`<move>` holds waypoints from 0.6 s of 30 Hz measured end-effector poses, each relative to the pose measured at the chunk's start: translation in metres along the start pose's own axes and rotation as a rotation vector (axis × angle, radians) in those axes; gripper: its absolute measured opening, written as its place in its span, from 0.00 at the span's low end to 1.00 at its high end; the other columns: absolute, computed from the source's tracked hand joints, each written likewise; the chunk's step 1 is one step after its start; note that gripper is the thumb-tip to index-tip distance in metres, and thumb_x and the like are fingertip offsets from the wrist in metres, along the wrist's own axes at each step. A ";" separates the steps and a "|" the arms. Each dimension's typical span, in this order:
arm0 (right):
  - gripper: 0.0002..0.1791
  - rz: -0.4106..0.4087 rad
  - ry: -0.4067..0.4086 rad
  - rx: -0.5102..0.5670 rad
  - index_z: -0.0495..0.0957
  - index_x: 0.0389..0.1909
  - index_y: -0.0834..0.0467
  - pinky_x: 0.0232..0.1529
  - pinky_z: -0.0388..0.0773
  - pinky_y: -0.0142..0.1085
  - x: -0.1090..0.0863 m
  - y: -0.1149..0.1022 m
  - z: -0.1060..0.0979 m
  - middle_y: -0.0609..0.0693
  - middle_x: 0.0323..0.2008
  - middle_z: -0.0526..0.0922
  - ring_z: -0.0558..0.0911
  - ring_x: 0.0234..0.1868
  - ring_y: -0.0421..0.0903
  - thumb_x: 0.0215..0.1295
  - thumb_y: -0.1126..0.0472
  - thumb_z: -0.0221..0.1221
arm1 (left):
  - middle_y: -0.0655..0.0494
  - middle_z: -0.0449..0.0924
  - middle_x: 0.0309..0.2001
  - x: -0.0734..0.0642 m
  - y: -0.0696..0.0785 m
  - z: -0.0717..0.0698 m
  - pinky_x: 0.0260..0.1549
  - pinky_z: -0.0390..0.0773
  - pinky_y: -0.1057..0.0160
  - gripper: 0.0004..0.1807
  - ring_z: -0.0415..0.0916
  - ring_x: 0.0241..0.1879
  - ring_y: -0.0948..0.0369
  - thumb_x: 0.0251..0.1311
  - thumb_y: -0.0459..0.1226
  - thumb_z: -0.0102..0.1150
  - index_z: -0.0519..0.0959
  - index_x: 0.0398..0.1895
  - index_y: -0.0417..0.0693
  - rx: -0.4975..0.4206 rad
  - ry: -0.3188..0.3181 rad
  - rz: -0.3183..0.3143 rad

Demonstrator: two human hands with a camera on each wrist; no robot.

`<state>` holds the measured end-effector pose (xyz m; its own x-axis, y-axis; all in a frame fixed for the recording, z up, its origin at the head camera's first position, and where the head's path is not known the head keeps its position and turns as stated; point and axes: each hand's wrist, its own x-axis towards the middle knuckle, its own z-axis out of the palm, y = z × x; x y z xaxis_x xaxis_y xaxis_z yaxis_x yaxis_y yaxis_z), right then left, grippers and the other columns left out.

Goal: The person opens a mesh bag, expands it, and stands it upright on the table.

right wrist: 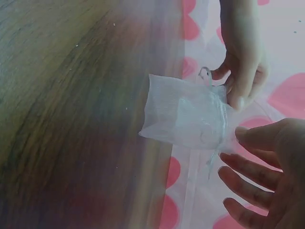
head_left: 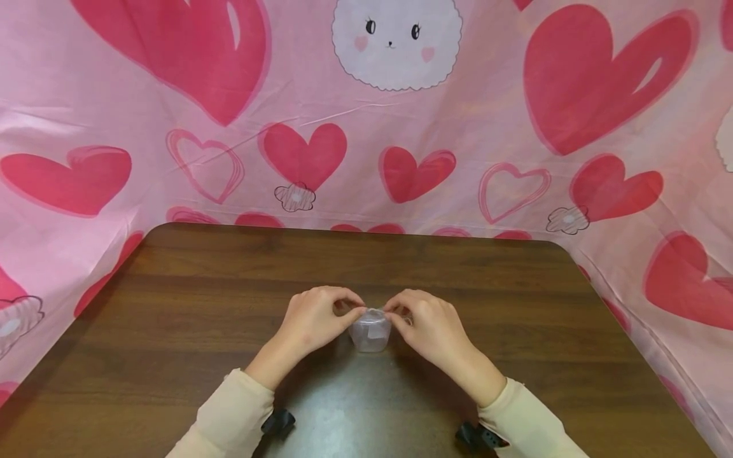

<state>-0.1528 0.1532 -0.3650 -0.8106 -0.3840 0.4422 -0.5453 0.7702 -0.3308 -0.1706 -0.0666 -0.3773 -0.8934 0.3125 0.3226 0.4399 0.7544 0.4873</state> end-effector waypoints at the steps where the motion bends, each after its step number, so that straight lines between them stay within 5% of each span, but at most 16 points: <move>1: 0.07 0.000 0.003 0.001 0.85 0.32 0.47 0.29 0.76 0.36 0.000 0.000 -0.001 0.38 0.29 0.83 0.82 0.30 0.39 0.54 0.61 0.73 | 0.73 0.81 0.29 0.000 0.001 0.000 0.30 0.74 0.58 0.04 0.77 0.31 0.69 0.57 0.51 0.69 0.86 0.34 0.69 0.003 -0.005 0.001; 9: 0.06 0.036 -0.005 0.015 0.86 0.33 0.48 0.30 0.76 0.37 0.010 -0.002 -0.005 0.39 0.29 0.82 0.81 0.31 0.41 0.56 0.59 0.72 | 0.73 0.81 0.27 0.007 0.006 -0.002 0.27 0.73 0.60 0.04 0.76 0.28 0.70 0.58 0.51 0.68 0.88 0.34 0.68 0.031 -0.041 -0.008; 18: 0.05 0.133 -0.263 0.069 0.88 0.35 0.48 0.24 0.71 0.34 0.028 -0.007 -0.008 0.36 0.23 0.79 0.74 0.24 0.35 0.57 0.58 0.72 | 0.75 0.78 0.22 0.016 0.008 -0.009 0.23 0.70 0.62 0.02 0.73 0.24 0.71 0.57 0.49 0.70 0.88 0.31 0.67 0.084 -0.144 -0.010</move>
<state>-0.1697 0.1414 -0.3440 -0.8983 -0.4080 0.1630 -0.4368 0.7895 -0.4311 -0.1804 -0.0605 -0.3609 -0.9041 0.3801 0.1954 0.4274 0.8014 0.4185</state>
